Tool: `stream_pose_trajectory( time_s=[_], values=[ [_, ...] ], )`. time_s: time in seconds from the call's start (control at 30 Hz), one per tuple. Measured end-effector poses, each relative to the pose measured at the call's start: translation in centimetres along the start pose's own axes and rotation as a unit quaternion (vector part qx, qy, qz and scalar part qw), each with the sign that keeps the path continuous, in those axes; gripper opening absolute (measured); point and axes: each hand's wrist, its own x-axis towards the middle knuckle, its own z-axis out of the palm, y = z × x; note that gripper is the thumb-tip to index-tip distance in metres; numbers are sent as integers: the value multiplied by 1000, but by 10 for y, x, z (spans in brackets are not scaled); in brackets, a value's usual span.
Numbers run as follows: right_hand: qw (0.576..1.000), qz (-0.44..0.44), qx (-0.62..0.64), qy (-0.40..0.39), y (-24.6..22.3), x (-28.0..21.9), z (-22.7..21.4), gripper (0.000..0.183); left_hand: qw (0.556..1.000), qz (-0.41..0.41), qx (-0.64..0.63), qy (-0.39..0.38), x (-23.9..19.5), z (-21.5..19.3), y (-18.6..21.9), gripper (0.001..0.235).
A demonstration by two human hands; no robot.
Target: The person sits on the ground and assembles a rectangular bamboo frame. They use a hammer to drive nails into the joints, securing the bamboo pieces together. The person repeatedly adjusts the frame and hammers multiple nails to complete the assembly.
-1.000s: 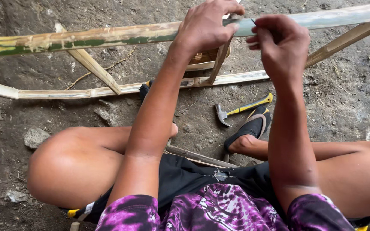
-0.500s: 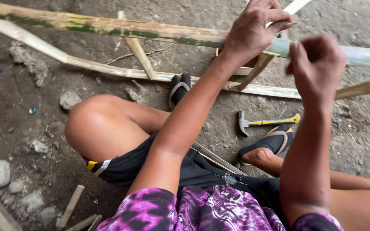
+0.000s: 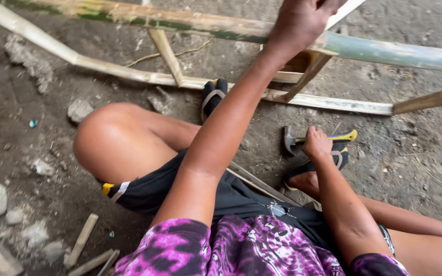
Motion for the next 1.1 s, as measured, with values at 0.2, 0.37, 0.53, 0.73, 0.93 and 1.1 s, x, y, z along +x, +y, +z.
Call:
stream_pose_trajectory(
  time_s=[0.2,0.37,0.53,0.73,0.93,1.1],
  values=[
    [994,-18,-70,79,-13,-12,-21,32,994,108,-34,5,-5,3,-1,23],
    [982,-51,-164,-77,-65,-23,-99,28,996,-9,0,-83,3,-8,13,19],
    [985,-82,46,-148,-84,-49,-192,47,997,-22,32,-67,5,1,20,20],
    [976,-50,170,-129,-86,-87,-252,36,994,-36,57,-88,7,1,18,18],
    [967,50,231,-93,-42,-140,-275,37,979,-59,60,-186,15,-1,10,27],
    [774,101,625,-5,-25,-162,-282,21,952,-87,56,-288,20,-13,5,31]
  ],
)
